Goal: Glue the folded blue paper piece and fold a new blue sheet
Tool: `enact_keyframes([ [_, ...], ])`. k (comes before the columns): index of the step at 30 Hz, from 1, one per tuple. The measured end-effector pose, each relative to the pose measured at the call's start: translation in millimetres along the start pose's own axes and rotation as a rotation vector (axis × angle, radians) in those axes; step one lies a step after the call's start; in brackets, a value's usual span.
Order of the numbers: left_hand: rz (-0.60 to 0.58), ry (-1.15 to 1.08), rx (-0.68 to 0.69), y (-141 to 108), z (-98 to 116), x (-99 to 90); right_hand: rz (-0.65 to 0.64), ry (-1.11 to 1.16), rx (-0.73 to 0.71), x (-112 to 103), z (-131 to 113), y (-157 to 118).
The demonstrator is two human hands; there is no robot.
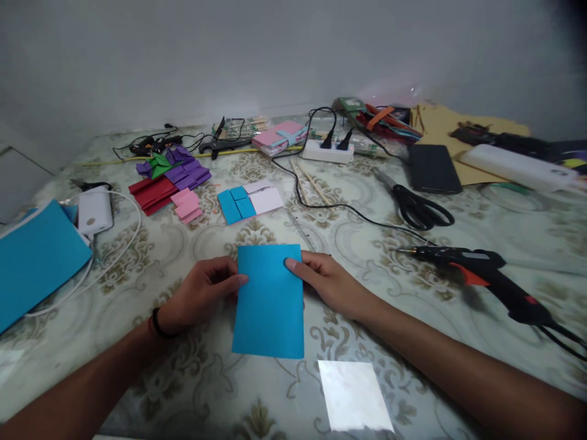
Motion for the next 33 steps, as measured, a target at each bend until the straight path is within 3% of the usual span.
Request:
enact_keyframes([
  [9, 0.097, 0.064, 0.012, -1.9, -0.7, -5.7, -0.022, -0.041, 0.014, 2.0, -1.8, -1.3],
  [24, 0.105, 0.087, 0.026, -3.8, -1.1, -7.4, -0.025, -0.050, 0.007, 1.3, -1.1, -0.5],
  [33, 0.042, -0.012, 0.066, -3.1, -1.0, -5.4, -0.041, -0.043, -0.007, 1.2, 0.7, 0.0],
])
Point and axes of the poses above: each hand's wrist, its own y-axis towards the middle knuckle, its own x-axis out of the palm, z = x × y, the point moved 6 cm from there along y, towards the middle knuckle, and after that the axes turned 10 degrees about -z, right-handed, at the moved point
